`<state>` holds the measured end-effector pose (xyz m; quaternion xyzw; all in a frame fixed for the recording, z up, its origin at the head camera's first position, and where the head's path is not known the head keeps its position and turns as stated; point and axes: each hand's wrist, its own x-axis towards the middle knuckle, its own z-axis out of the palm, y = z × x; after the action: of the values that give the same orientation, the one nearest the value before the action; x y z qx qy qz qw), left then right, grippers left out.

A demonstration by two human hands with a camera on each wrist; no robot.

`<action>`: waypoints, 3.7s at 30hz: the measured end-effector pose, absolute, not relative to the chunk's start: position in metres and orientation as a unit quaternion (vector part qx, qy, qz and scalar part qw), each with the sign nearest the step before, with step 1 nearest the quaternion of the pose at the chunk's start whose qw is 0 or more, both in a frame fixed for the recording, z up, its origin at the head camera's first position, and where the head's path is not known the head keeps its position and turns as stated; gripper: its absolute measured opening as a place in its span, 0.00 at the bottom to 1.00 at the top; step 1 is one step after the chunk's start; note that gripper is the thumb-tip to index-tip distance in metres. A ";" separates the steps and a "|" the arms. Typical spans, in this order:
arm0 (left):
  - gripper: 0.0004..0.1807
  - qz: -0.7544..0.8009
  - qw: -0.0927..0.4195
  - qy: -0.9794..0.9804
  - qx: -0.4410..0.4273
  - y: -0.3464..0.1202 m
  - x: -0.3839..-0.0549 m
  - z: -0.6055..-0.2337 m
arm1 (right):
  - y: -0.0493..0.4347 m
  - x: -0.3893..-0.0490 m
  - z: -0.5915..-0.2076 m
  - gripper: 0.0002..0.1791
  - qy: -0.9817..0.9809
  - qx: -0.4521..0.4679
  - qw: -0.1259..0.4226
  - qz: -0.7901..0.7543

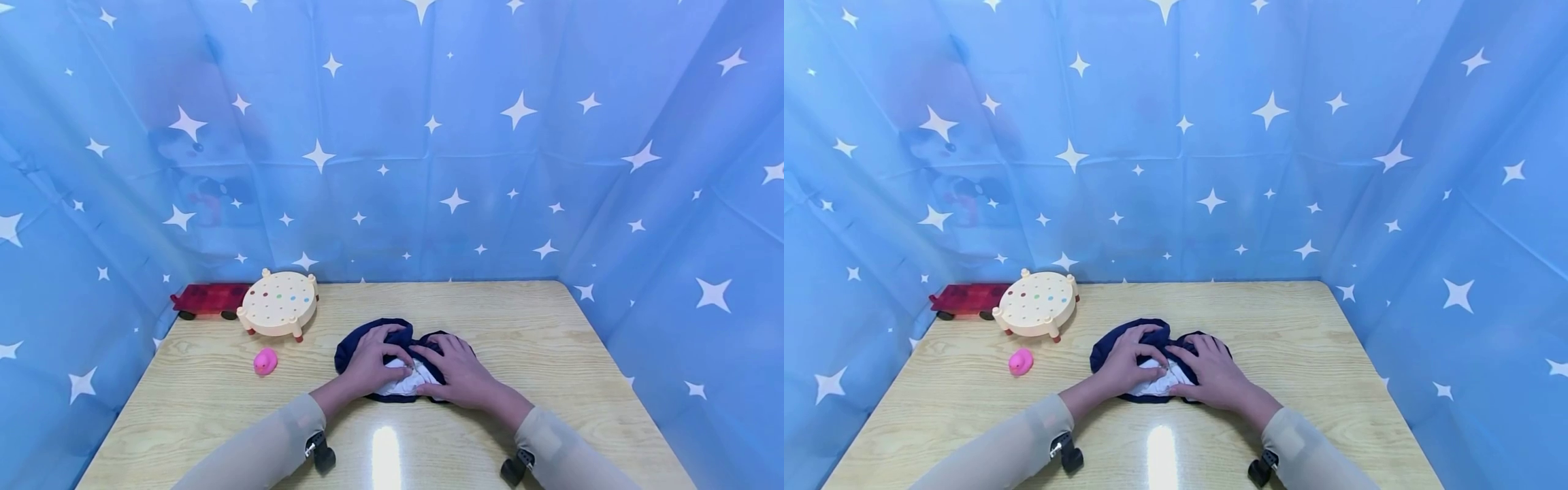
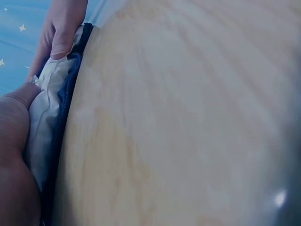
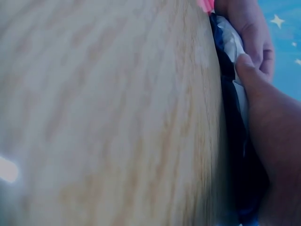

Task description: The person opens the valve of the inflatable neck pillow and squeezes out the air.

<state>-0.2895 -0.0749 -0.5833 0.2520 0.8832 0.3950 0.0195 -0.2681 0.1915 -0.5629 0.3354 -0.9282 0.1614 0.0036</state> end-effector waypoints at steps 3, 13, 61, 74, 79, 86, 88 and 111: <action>0.05 0.397 0.021 0.883 0.251 -0.075 -0.289 -0.583 | 0.191 -0.267 -0.563 0.46 -0.929 0.336 0.006 0.154; 0.05 0.396 0.021 0.883 0.250 -0.076 -0.290 -0.584 | 0.191 -0.268 -0.566 0.45 -0.931 0.343 0.007 0.128; 0.05 0.393 0.011 0.884 0.253 -0.075 -0.290 -0.587 | 0.187 -0.269 -0.566 0.42 -0.935 0.347 -0.013 0.077; 0.02 0.400 0.017 0.881 0.253 -0.076 -0.285 -0.585 | 0.186 -0.266 -0.568 0.42 -0.933 0.345 -0.022 0.096; 0.01 0.391 0.024 0.886 0.249 -0.074 -0.288 -0.584 | 0.189 -0.268 -0.563 0.42 -0.931 0.341 -0.013 0.133; 0.03 0.374 0.035 0.891 0.256 -0.071 -0.289 -0.588 | 0.208 -0.280 -0.560 0.45 -0.904 0.389 0.014 0.174; 0.02 0.374 0.036 0.890 0.258 -0.071 -0.288 -0.588 | 0.211 -0.283 -0.561 0.47 -0.892 0.420 0.034 0.163; 0.02 0.381 0.028 0.887 0.259 -0.075 -0.291 -0.584 | 0.206 -0.287 -0.568 0.46 -0.901 0.418 -0.042 0.105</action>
<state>-0.2909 -0.0755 -0.5842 0.2591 0.8871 0.3810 0.0281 -0.2868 0.2064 -0.5679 0.4183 -0.9012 0.1051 -0.0425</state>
